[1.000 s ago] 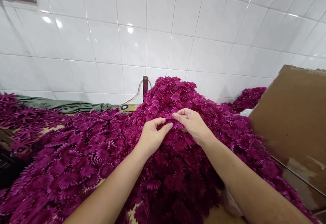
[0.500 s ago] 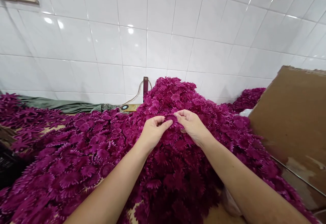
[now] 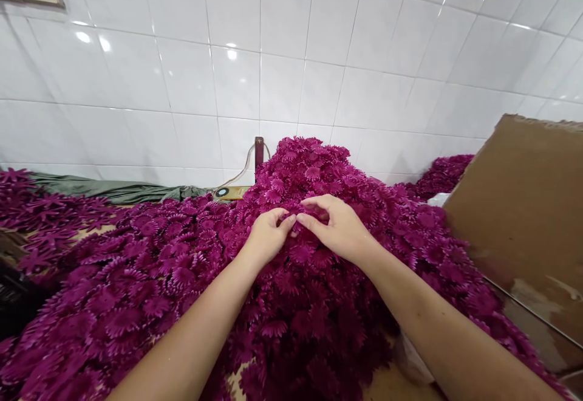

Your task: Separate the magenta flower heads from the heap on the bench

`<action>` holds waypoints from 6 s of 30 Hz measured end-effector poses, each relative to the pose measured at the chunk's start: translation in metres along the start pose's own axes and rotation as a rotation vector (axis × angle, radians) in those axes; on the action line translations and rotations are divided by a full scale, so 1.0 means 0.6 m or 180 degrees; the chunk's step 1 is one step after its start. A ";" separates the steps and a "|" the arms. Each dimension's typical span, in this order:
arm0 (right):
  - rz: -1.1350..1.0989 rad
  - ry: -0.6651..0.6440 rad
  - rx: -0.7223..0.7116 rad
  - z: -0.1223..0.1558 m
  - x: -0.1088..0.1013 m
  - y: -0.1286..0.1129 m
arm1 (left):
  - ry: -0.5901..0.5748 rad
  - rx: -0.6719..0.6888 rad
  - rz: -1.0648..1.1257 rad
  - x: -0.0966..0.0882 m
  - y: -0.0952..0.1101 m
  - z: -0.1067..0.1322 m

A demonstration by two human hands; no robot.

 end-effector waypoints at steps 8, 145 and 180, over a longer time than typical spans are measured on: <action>-0.1885 -0.0609 0.0883 0.002 0.053 0.013 | -0.0218 0.0033 0.0038 0.012 -0.003 -0.003; -0.2238 -0.0194 0.1306 0.029 0.008 0.053 | -0.0018 0.0727 0.0113 0.009 0.070 0.054; -0.2095 -0.0239 0.0879 0.025 0.017 0.034 | -0.0619 0.0343 0.0091 0.047 0.028 0.032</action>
Point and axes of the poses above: each hand's wrist, its own z-axis away from the middle knuckle, its own x-axis out of the palm, y = z × x, the point moved 8 cm from there along -z, towards the middle knuckle, and after that the axes turned 3 degrees about -x, right-handed, at the moved point
